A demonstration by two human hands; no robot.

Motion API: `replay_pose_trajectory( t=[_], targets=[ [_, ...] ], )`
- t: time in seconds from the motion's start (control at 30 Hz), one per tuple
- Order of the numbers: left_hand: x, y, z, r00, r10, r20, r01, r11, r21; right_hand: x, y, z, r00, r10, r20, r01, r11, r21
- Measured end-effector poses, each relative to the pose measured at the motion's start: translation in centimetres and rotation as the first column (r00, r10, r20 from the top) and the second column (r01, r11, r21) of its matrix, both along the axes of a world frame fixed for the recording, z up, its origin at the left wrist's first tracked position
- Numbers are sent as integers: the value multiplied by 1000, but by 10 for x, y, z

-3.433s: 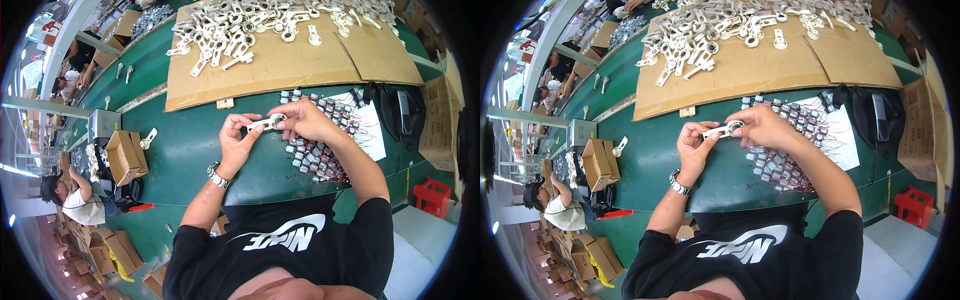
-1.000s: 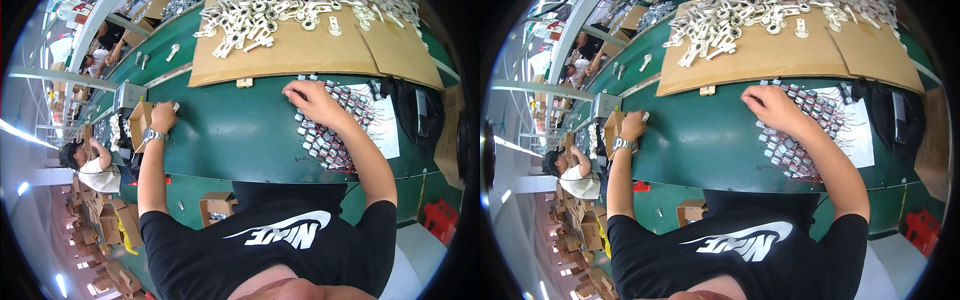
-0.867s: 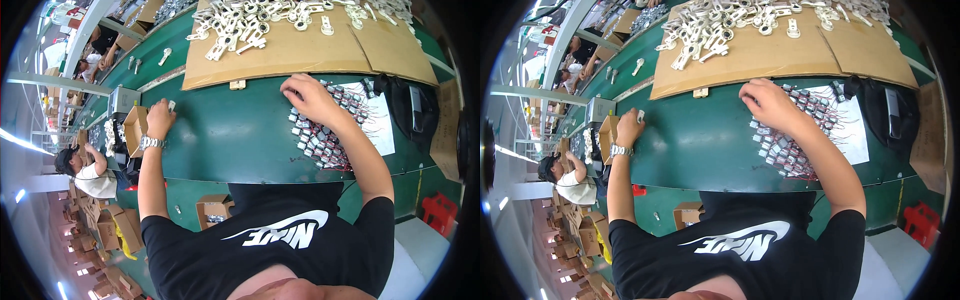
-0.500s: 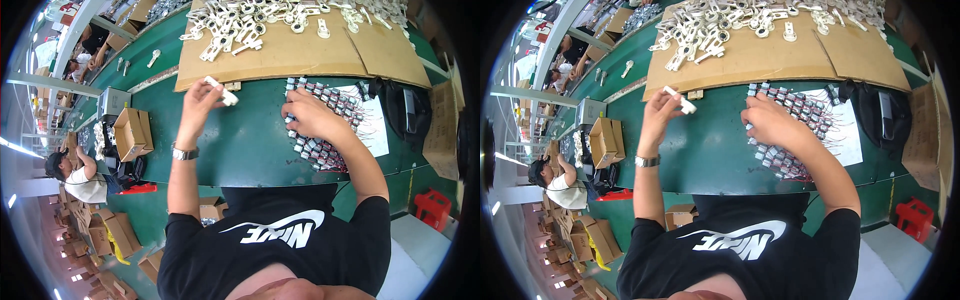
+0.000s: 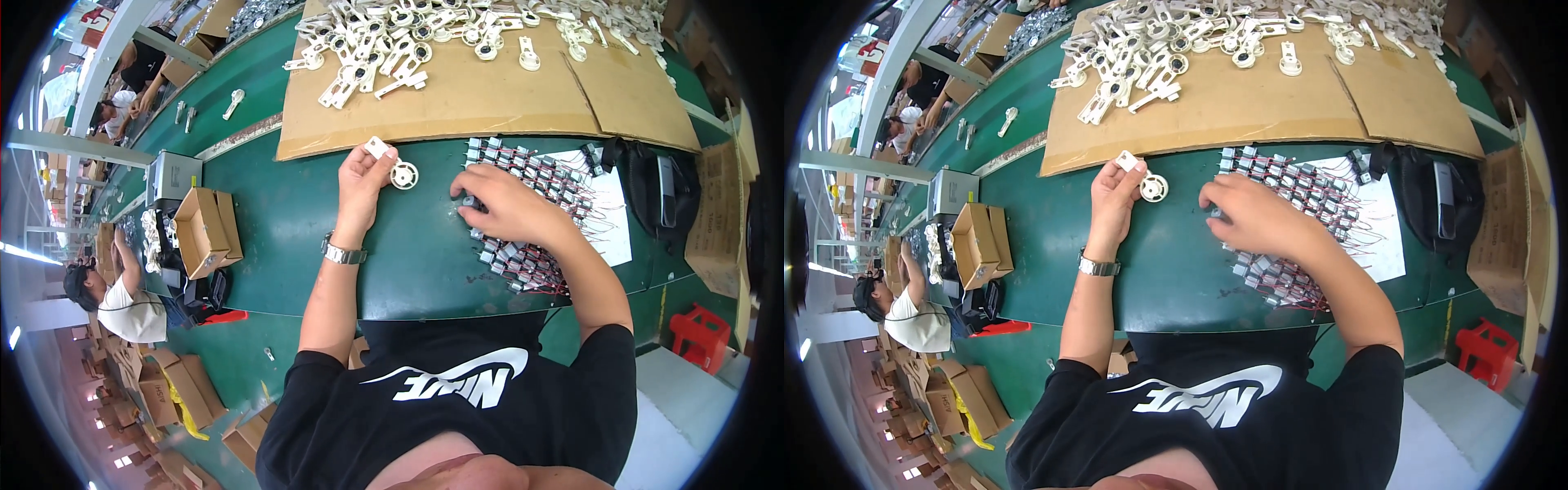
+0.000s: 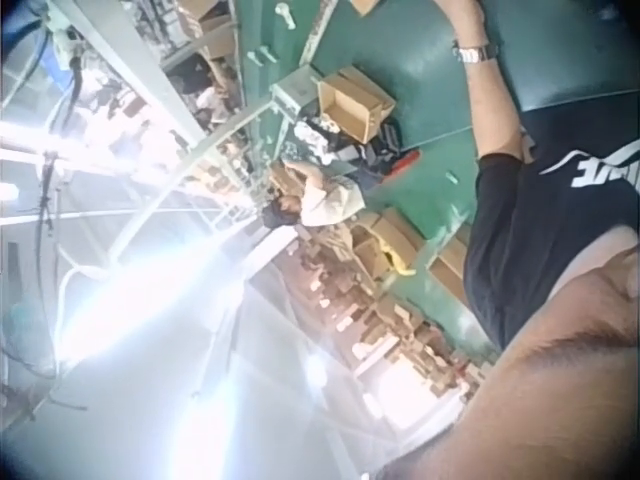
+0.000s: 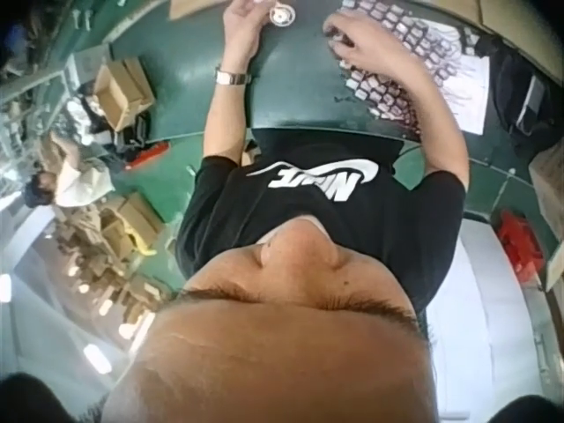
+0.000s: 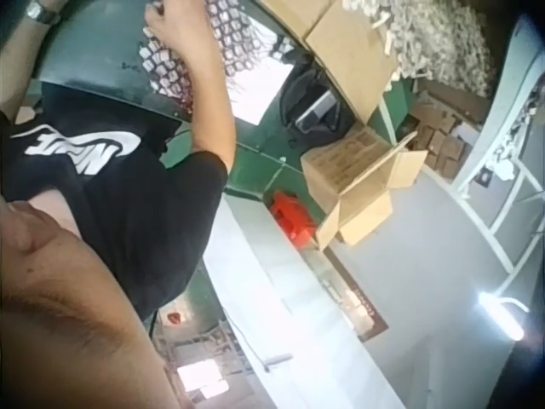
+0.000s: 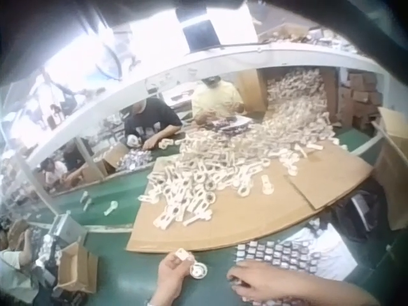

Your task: The person assembles small plastic arms by hand, inserting metal bearings and pins into them.

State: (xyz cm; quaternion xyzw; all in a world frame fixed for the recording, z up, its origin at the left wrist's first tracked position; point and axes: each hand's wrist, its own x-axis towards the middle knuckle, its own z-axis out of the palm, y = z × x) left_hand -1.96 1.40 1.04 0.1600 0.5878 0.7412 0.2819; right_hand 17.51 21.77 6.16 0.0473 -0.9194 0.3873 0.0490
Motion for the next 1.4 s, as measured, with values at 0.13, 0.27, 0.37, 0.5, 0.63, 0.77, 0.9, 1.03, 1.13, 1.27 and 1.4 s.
replay_pose_trajectory(
  t=[0.13, 0.27, 0.37, 0.5, 0.63, 0.77, 0.9, 1.03, 1.13, 1.27, 1.4],
  targets=[
    [5, -4, 6, 995, -101, 28, 101, 995, 2, -8, 8, 16, 988, -24, 154, 48, 986, -159],
    [5, -9, 6, 980, -175, 91, 158, 974, 162, -14, 10, 3, 970, -76, 231, 169, 895, -414],
    [4, -15, 12, 878, -316, 360, 190, 920, 343, -15, 13, 5, 969, -32, 246, 178, 783, -596],
    [1, -25, 2, 851, -447, 276, 334, 866, 373, -15, 13, 1, 965, 15, 262, 190, 647, -738],
    [5, -24, 19, 878, -434, 202, 404, 898, 173, -17, 14, -7, 950, 37, 311, 221, 623, -750],
    [8, -23, 25, 921, -390, 19, 390, 919, -58, -18, 15, -3, 923, 31, 384, 253, 703, -664],
    [4, -18, 15, 975, -220, -21, 212, 959, -190, -17, 11, -6, 982, -70, 174, 158, 812, -562],
    [6, -13, 7, 992, -123, 15, 124, 984, -130, -14, 2, 6, 966, -218, 141, 258, 866, -429],
    [7, -12, 4, 992, -101, 82, 103, 994, -29, -15, -1, 9, 962, -271, 34, 270, 925, -267],
    [8, -12, 3, 986, -70, 149, 65, 997, 34, -15, -2, 7, 955, -295, -9, 284, 927, -245],
    [11, -10, 3, 990, -19, 142, 11, 998, 57, -15, -1, 2, 961, -264, -79, 242, 946, -217]
  ],
)
